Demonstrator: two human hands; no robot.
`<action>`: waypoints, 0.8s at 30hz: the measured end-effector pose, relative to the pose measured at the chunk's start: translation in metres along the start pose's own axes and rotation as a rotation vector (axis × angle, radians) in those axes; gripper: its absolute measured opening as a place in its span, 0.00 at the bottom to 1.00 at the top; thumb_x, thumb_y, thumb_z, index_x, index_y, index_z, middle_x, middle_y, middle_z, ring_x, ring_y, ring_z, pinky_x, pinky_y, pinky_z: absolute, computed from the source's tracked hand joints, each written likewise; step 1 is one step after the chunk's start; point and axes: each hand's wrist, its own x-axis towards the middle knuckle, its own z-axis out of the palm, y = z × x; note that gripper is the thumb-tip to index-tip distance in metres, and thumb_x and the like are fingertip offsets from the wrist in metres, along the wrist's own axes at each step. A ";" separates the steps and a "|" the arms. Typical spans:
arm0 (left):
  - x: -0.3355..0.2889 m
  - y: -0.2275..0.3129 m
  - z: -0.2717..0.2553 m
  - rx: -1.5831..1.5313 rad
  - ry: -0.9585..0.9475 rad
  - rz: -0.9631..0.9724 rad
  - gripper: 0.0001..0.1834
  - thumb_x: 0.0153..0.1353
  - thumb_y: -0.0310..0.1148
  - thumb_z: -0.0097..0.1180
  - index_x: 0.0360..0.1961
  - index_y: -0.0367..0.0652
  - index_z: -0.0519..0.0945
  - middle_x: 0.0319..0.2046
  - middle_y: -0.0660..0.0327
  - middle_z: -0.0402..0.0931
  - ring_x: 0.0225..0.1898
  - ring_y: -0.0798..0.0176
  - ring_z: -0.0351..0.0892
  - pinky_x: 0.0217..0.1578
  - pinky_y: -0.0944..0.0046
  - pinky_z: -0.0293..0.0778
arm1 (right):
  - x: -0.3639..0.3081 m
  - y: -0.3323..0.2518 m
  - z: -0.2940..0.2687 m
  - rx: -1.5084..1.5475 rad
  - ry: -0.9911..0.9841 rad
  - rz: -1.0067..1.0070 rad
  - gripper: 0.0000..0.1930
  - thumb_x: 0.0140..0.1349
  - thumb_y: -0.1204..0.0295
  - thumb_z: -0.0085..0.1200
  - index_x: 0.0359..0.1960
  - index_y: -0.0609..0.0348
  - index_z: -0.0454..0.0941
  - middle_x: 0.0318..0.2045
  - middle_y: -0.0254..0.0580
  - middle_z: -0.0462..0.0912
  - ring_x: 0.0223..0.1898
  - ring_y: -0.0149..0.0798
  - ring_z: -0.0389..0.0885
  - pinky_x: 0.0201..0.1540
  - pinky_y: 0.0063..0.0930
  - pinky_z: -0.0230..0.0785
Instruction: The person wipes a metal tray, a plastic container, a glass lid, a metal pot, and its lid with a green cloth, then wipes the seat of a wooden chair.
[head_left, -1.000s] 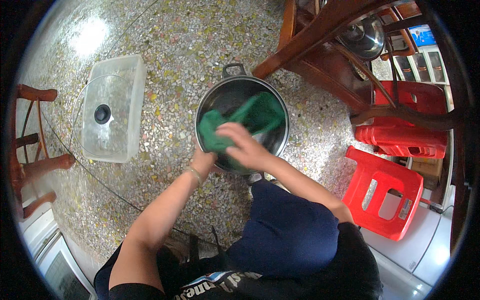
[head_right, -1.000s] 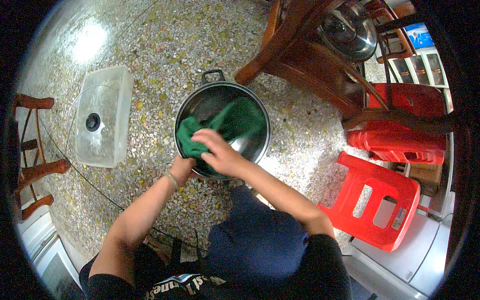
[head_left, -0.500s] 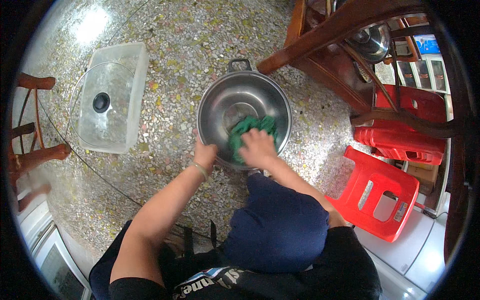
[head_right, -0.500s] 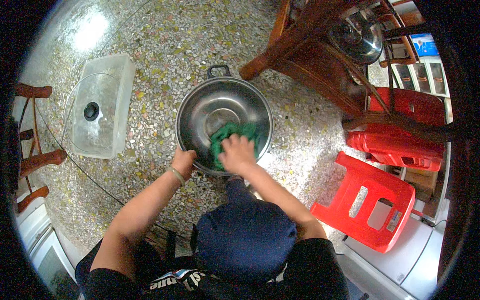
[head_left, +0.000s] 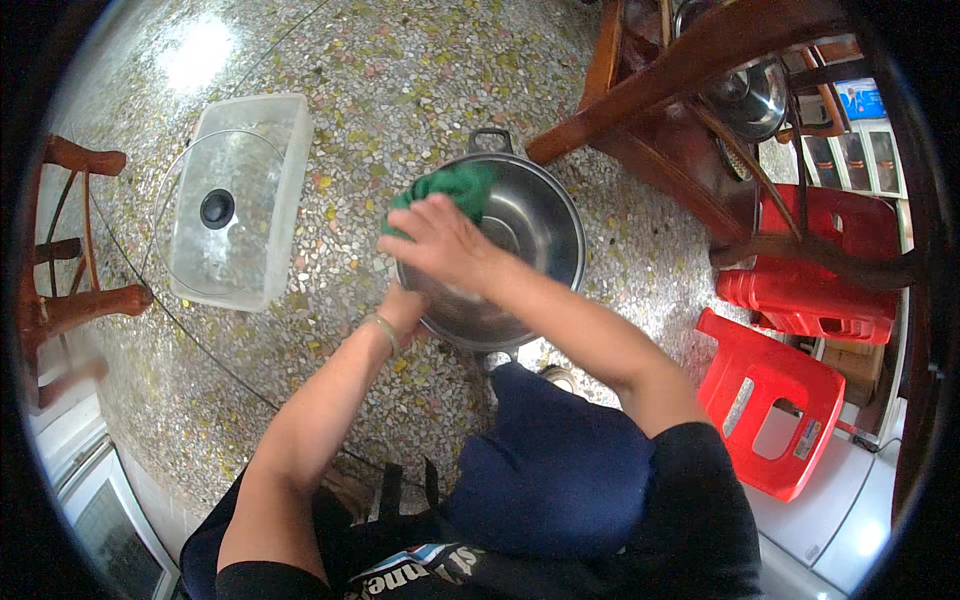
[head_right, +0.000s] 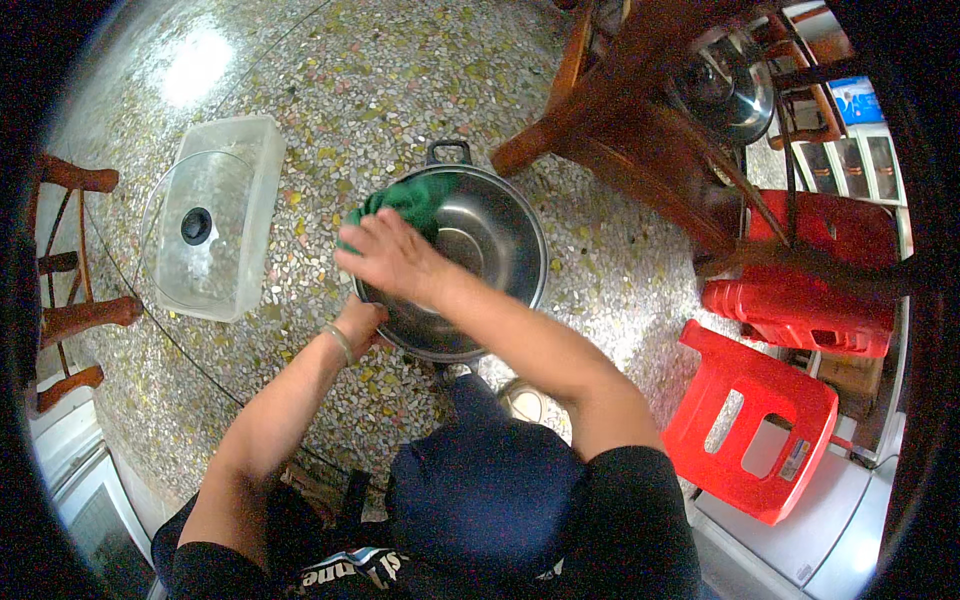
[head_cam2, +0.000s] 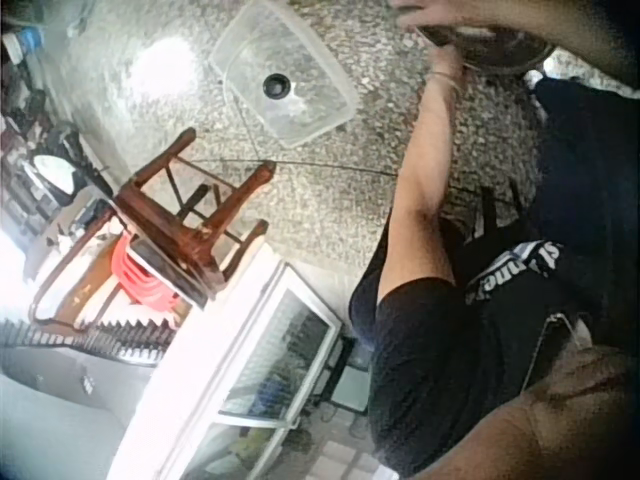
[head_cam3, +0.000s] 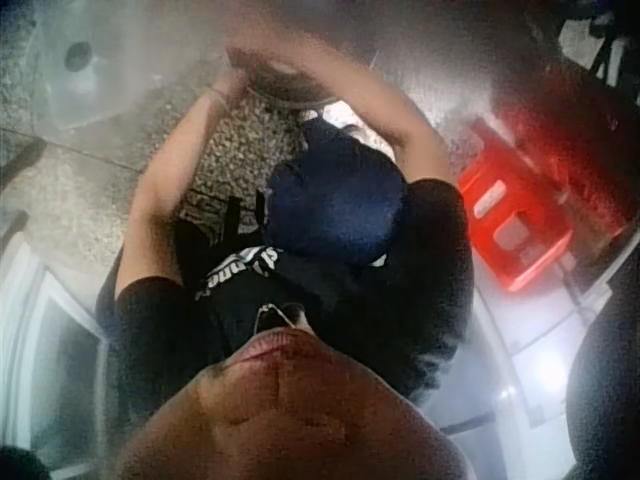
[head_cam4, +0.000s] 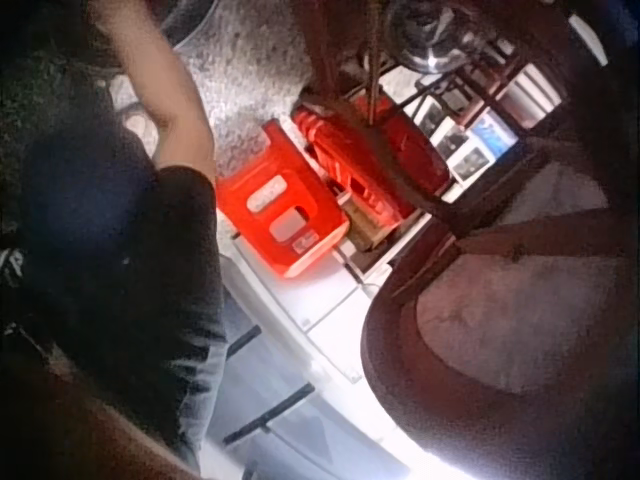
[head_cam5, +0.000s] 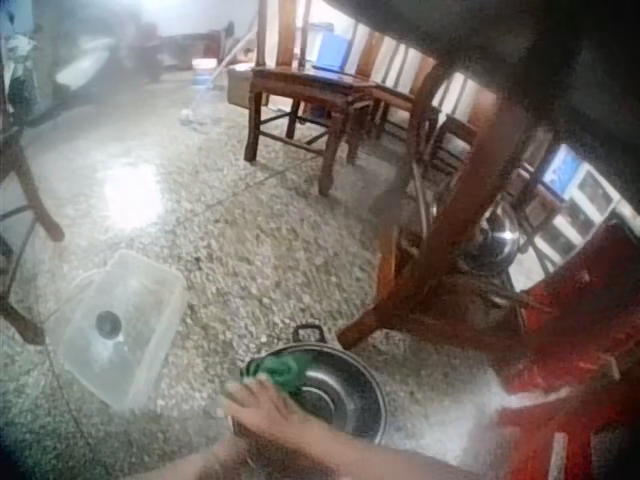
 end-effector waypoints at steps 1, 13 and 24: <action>0.004 -0.005 -0.001 -0.017 -0.001 0.013 0.16 0.55 0.21 0.44 0.47 0.33 0.67 0.37 0.52 0.76 0.30 0.52 0.80 0.17 0.54 0.79 | 0.002 0.014 0.005 -0.136 -0.022 -0.052 0.09 0.48 0.69 0.48 0.33 0.45 0.72 0.39 0.34 0.70 0.40 0.39 0.69 0.42 0.34 0.59; -0.003 0.008 0.010 -0.030 0.072 -0.022 0.20 0.50 0.17 0.41 0.47 0.39 0.66 0.31 0.54 0.75 0.25 0.52 0.78 0.16 0.53 0.77 | -0.114 -0.009 -0.038 0.048 -0.811 1.157 0.15 0.52 0.69 0.49 0.42 0.58 0.76 0.43 0.54 0.74 0.45 0.54 0.74 0.50 0.46 0.66; -0.071 0.093 0.003 0.115 -0.351 0.182 0.34 0.61 0.54 0.46 0.57 0.36 0.59 0.47 0.50 0.68 0.39 0.56 0.76 0.34 0.60 0.78 | -0.056 -0.077 -0.098 0.914 -0.167 0.921 0.31 0.46 0.65 0.62 0.53 0.62 0.68 0.47 0.52 0.74 0.48 0.43 0.73 0.50 0.34 0.66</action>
